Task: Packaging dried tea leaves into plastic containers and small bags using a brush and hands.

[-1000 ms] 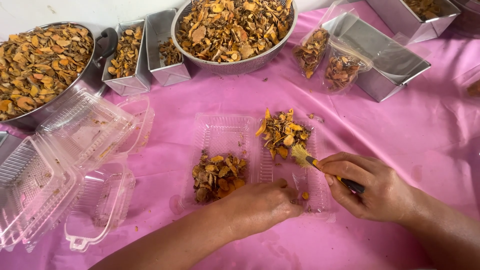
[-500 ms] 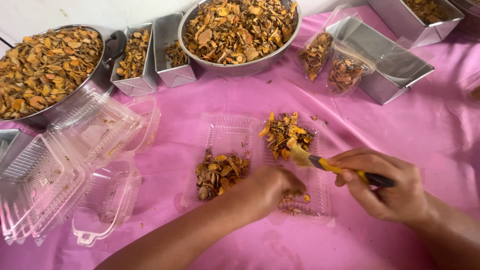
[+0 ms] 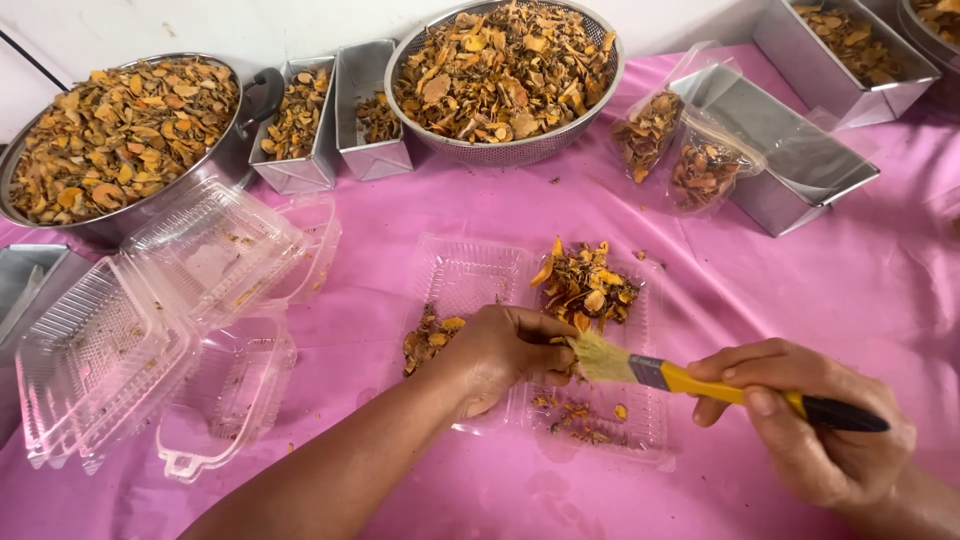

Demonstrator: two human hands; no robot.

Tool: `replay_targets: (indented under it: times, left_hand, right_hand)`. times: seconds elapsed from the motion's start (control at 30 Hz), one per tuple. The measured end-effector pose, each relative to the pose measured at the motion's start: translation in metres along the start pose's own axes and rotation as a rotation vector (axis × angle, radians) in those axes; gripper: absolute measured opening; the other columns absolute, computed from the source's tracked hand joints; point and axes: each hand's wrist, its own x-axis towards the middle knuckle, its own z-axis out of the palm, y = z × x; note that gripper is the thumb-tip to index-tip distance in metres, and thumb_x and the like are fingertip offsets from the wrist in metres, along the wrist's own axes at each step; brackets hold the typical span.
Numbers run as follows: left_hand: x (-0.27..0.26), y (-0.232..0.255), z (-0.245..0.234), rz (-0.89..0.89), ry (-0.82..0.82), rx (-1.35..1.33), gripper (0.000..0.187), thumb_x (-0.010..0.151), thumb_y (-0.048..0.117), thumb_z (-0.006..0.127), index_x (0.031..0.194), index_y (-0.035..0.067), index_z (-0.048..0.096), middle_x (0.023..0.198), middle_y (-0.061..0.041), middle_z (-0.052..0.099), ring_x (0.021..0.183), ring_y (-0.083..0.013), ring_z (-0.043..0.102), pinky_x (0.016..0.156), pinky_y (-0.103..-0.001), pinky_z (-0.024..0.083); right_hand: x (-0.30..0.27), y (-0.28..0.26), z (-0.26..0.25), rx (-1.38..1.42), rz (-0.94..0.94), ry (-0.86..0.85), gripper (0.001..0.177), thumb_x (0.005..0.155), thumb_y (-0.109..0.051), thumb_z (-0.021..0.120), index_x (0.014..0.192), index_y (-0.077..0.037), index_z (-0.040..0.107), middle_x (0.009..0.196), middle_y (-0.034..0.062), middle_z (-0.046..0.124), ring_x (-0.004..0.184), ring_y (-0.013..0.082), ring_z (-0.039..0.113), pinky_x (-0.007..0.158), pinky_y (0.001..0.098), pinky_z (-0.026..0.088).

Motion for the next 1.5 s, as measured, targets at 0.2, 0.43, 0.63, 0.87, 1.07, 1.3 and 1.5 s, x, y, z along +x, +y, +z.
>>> replay_targets:
  times: [0.2,0.43,0.63,0.87,1.07,1.3,1.5]
  left_hand:
    - [0.018,-0.017,-0.009,-0.013,0.026,-0.171,0.036,0.08,-0.013,0.074,0.115,-0.015,0.069,0.097,-0.028,0.071,0.076,-0.0366,0.071,0.074,-0.041,0.067]
    - [0.01,0.023,0.008,0.148,0.01,0.014,0.03,0.083,-0.007,0.076,0.112,-0.01,0.074,0.094,-0.02,0.072,0.079,-0.0242,0.07,0.079,-0.035,0.068]
    - [0.036,0.062,0.037,0.334,0.122,0.525,0.017,0.091,0.006,0.074,0.108,0.009,0.076,0.107,-0.009,0.081,0.07,-0.011,0.077,0.059,-0.021,0.063]
    - [0.058,0.063,0.052,0.461,0.15,0.881,0.024,0.092,0.003,0.07,0.116,0.004,0.073,0.109,-0.011,0.079,0.056,-0.0106,0.066,0.044,-0.023,0.053]
    - [0.076,0.051,0.053,0.488,0.148,1.383,0.019,0.094,0.003,0.068,0.111,0.011,0.069,0.077,-0.001,0.069,0.059,-0.0127,0.059,0.051,-0.029,0.054]
    - [0.075,0.057,0.065,0.44,0.085,1.63,0.015,0.09,0.0,0.074,0.092,0.013,0.068,0.075,0.001,0.066,0.065,-0.0144,0.061,0.063,-0.034,0.057]
    - [0.101,0.033,0.054,0.848,0.051,1.592,0.019,0.095,0.002,0.072,0.079,0.011,0.066,0.068,-0.001,0.061,0.06,-0.0145,0.058,0.07,-0.039,0.059]
  right_hand:
    - [-0.002,0.016,0.008,0.082,-0.018,-0.049,0.022,0.095,-0.009,0.053,0.105,0.005,0.066,0.109,0.0204,0.076,0.067,0.0202,0.087,0.065,0.0254,0.071]
    - [0.001,0.026,0.007,-0.047,-0.073,-0.054,0.022,0.094,-0.008,0.053,0.104,0.005,0.068,0.1,0.0172,0.077,0.058,0.014,0.083,0.054,0.0177,0.066]
    - [0.002,0.033,0.008,-0.138,-0.188,-0.156,0.024,0.093,-0.013,0.055,0.107,0.002,0.068,0.106,0.0142,0.078,0.057,0.0077,0.082,0.053,0.0145,0.069]
    - [0.001,0.036,0.009,-0.187,-0.314,-0.215,0.021,0.091,-0.011,0.06,0.107,0.001,0.067,0.104,0.0144,0.078,0.09,0.0251,0.081,0.082,0.029,0.07]
    - [0.0,0.04,0.011,-0.193,-0.32,-0.249,0.024,0.093,-0.013,0.06,0.11,0.001,0.068,0.105,0.0144,0.077,0.093,0.0259,0.081,0.087,0.0318,0.069]
    - [0.005,0.041,0.013,-0.202,-0.306,-0.225,0.023,0.092,-0.008,0.06,0.112,0.0,0.068,0.105,0.0133,0.077,0.09,0.0231,0.081,0.081,0.0267,0.069]
    - [0.004,0.041,0.013,-0.189,-0.29,-0.236,0.023,0.092,-0.009,0.059,0.112,0.0,0.067,0.105,0.0141,0.078,0.089,0.0236,0.082,0.081,0.0274,0.068]
